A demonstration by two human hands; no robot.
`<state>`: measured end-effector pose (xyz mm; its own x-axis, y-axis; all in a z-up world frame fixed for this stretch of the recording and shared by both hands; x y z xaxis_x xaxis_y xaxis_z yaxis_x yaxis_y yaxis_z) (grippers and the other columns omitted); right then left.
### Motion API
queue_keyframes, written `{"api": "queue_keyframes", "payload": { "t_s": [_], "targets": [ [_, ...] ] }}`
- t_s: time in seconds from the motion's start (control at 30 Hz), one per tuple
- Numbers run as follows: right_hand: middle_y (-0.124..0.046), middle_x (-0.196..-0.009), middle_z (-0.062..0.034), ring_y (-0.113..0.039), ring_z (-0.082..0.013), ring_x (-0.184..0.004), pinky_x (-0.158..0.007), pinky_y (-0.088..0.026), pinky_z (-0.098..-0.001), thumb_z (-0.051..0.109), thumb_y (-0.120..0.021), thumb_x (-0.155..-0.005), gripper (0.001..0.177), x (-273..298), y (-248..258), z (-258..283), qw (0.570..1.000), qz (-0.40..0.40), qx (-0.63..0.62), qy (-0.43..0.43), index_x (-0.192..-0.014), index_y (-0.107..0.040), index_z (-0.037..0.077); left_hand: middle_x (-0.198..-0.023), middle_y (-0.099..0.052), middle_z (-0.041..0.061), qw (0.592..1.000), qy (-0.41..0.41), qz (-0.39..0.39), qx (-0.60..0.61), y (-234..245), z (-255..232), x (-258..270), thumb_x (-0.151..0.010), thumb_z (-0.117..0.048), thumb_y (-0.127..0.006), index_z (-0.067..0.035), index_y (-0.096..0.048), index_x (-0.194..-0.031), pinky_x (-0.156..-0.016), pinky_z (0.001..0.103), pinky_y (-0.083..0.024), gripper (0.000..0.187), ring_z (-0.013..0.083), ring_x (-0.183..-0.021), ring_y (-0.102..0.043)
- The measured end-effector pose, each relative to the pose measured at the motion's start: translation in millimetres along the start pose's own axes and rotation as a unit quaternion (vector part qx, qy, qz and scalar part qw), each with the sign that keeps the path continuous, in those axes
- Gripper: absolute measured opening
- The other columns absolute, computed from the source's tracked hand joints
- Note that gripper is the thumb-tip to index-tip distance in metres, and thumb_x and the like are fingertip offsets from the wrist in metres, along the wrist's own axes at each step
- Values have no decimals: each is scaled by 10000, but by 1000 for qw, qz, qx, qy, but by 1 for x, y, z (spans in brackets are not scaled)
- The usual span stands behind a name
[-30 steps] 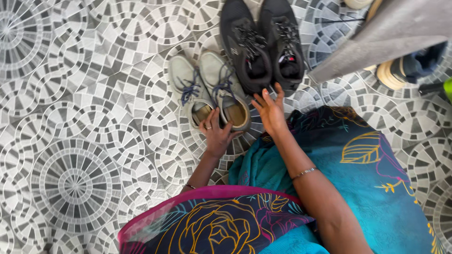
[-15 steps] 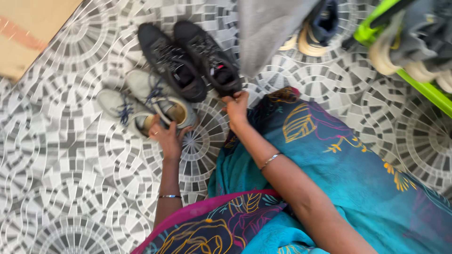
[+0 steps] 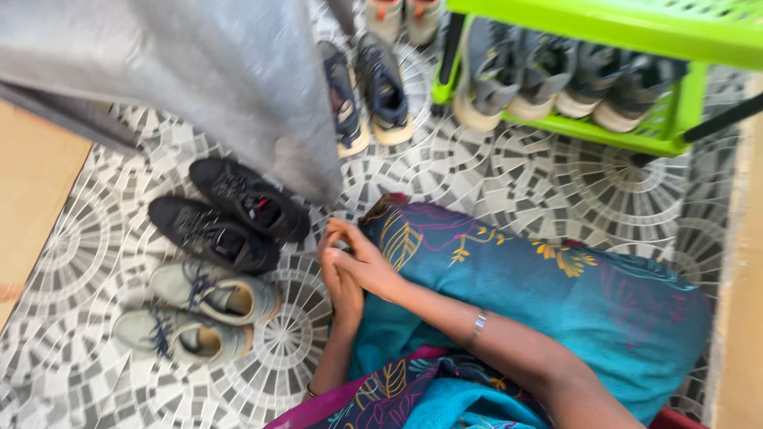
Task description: The person removes several pairs of shoes from a green plastic shoe rack and places them on the floor. Then the person disassembles the shoe rack by removing the shelves and the vertical support poles, leaving the rack components on the floor.
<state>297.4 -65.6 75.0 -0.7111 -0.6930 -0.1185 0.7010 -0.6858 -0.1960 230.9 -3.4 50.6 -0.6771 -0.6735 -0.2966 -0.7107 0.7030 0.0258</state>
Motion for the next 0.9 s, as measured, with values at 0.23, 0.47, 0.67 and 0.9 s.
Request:
{"api": "queue_keyframes", "payload": {
  "t_s": [0.23,0.47,0.67,0.9],
  "targets": [
    [-363,-1665,-141,-293,-250,-1577,-1257,-258,-384,371,-514,-1062,688,89,157,177,984,-113,92,103,-1619,-303,28,-1634,-347,276,949,-169,261,44,-184,-159,12,-1139,-334,-406,69,-352,-1562,-1243,478,-284,587,433,-1539,-325],
    [-459,-1576,-167,-447,-259,-1449,-1117,-444,-428,272,-498,-1037,600,212,276,214,960,-243,122,67,-1569,-350,37,-1396,-601,209,856,-165,489,14,-303,-196,15,-998,-324,-631,-35,-514,-1462,-1099,423,-458,559,344,-1328,-578],
    [-594,-1431,-177,-557,-239,-1353,-1045,-511,-420,165,-447,-1054,430,260,330,173,918,-389,44,60,-1448,-500,2,-1216,-715,121,866,17,495,65,-393,-163,-37,-934,-307,-694,-42,-620,-1351,-979,367,-531,500,212,-1140,-683],
    [-727,-1247,-127,-682,-207,-1096,-980,-541,-368,184,-539,-1030,336,241,347,165,931,-342,127,-16,-1268,-682,-4,-1185,-679,116,361,-106,839,393,-252,-341,21,-1011,-531,-685,-53,-666,-1140,-1007,372,-532,496,291,-1149,-653]
  ]
}}
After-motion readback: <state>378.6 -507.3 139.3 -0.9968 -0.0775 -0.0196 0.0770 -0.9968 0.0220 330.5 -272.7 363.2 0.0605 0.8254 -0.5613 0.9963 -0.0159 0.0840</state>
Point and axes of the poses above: each hand's wrist, its own x-axis away from the middle knuckle, its own y-axis out of the back of the hand, z = x × y, the point moved 7 cm from there along -x, towards the middle knuckle
